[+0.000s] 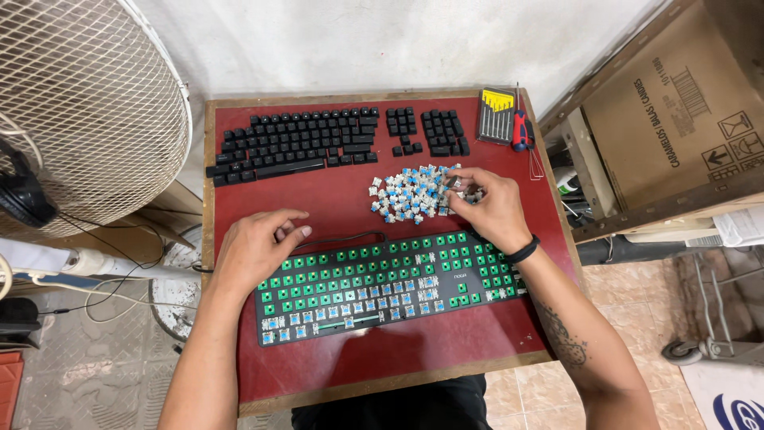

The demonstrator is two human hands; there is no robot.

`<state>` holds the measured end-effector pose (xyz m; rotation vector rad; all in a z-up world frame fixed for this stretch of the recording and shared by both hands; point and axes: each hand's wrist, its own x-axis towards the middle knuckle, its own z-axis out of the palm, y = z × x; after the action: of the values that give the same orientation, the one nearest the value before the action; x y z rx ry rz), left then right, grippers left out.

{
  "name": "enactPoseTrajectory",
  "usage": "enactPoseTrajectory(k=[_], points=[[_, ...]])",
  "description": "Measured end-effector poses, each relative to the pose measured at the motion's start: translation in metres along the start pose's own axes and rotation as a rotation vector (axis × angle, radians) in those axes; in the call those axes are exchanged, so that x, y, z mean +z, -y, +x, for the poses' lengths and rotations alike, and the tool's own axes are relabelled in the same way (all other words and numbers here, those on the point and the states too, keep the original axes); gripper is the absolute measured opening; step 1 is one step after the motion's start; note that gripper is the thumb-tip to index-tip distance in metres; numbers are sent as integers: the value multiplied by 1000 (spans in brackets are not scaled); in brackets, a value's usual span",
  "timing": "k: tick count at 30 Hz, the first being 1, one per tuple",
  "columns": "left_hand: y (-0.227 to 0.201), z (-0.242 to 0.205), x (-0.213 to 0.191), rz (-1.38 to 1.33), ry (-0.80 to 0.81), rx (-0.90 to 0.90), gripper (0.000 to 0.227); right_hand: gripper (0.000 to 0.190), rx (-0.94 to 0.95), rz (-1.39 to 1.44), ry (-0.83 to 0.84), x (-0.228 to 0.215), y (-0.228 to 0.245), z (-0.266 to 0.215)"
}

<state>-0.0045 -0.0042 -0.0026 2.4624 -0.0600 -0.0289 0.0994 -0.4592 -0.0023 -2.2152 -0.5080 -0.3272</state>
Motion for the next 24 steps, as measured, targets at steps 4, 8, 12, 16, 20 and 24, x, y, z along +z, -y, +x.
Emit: enactPoseTrajectory(k=[4,8,12,16,20,24], points=[[0,1,1,-1,3,-13,33,37,7,5,-17,0,-1,8],[-1,2,2,0,1,-11,33,39,-8,-4,-15,-3,2,9],[-4,1,0,3,6,-15,32,45,-38,-8,-28,-9,9,9],[0,2,3,-3,0,-8,32,46,-57,11,-59,-19,12,6],[0,1,2,7,-3,-1,32,44,-109,-32,-26,-24,19,-2],[-1,1,0,12,-2,7,32,43,-130,-102,54,-24,33,-16]])
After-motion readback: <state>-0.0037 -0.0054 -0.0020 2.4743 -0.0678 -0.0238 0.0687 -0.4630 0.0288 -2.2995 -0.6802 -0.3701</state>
